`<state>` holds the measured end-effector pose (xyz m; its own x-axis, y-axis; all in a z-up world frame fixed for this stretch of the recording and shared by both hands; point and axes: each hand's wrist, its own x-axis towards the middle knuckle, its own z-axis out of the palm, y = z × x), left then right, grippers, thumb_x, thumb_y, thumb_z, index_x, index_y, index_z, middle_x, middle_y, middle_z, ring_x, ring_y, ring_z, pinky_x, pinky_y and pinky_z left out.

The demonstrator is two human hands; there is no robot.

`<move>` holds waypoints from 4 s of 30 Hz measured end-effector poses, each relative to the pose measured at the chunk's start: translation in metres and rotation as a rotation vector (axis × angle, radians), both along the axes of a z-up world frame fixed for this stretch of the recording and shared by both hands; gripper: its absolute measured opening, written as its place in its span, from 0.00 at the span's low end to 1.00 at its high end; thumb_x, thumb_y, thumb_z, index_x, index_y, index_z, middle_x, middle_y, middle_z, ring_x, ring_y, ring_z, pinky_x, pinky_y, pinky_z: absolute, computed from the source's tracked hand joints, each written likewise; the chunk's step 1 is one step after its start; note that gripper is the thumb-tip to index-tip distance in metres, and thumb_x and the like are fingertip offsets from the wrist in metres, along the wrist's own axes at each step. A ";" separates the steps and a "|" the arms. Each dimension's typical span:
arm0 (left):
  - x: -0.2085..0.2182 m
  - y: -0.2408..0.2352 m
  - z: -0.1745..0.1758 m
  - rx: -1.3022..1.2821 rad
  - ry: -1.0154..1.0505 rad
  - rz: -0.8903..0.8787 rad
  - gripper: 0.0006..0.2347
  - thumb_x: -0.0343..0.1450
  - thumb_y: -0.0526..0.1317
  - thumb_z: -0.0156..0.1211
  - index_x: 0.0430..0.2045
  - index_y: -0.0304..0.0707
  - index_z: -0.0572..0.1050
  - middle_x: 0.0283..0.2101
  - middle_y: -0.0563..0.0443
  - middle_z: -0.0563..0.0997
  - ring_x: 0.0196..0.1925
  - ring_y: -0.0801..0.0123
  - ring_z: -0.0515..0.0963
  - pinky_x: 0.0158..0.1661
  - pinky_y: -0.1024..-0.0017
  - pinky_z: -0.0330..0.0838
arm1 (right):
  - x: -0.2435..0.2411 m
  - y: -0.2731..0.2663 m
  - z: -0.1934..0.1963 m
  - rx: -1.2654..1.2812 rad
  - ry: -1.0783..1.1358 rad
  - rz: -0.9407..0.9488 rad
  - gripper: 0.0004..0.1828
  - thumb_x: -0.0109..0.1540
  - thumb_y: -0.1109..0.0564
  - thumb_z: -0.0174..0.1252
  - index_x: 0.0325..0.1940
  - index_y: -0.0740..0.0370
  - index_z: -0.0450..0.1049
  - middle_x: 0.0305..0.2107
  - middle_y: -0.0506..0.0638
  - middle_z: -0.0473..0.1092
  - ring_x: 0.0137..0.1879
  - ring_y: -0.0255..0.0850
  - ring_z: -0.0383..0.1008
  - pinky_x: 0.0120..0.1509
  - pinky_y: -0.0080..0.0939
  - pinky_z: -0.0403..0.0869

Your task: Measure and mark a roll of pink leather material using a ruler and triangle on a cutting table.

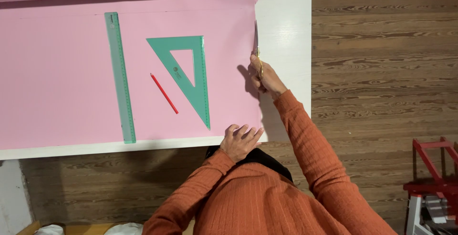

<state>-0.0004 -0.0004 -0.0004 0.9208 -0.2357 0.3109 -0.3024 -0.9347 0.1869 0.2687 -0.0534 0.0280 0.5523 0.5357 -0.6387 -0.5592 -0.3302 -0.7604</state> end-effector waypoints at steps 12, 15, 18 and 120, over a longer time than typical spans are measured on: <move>0.001 0.000 0.014 -0.013 -0.018 0.011 0.22 0.74 0.55 0.61 0.60 0.47 0.74 0.51 0.56 0.72 0.58 0.63 0.64 0.57 0.54 0.59 | 0.047 0.013 0.008 -0.063 -0.134 0.003 0.34 0.66 0.21 0.40 0.27 0.50 0.59 0.11 0.36 0.56 0.14 0.28 0.52 0.15 0.34 0.54; 0.006 0.001 0.020 -0.004 -0.037 0.015 0.21 0.73 0.54 0.63 0.59 0.48 0.75 0.51 0.57 0.72 0.58 0.63 0.64 0.56 0.55 0.60 | 0.058 0.006 0.031 -0.069 -0.089 -0.059 0.30 0.63 0.24 0.43 0.35 0.51 0.68 0.10 0.36 0.55 0.13 0.29 0.49 0.14 0.34 0.51; 0.005 0.002 0.029 -0.022 -0.041 0.024 0.21 0.72 0.54 0.64 0.58 0.49 0.76 0.51 0.57 0.72 0.58 0.64 0.65 0.57 0.56 0.60 | 0.051 -0.015 0.037 0.174 0.013 -0.135 0.26 0.66 0.29 0.49 0.38 0.54 0.63 0.12 0.38 0.56 0.14 0.31 0.51 0.16 0.35 0.52; -0.052 0.259 0.067 -0.054 0.297 0.565 0.17 0.67 0.33 0.61 0.49 0.55 0.81 0.63 0.55 0.74 0.68 0.61 0.68 0.64 0.58 0.63 | -0.081 -0.089 0.008 -0.218 -0.887 -0.123 0.06 0.64 0.60 0.62 0.45 0.60 0.77 0.35 0.50 0.77 0.38 0.36 0.78 0.42 0.36 0.79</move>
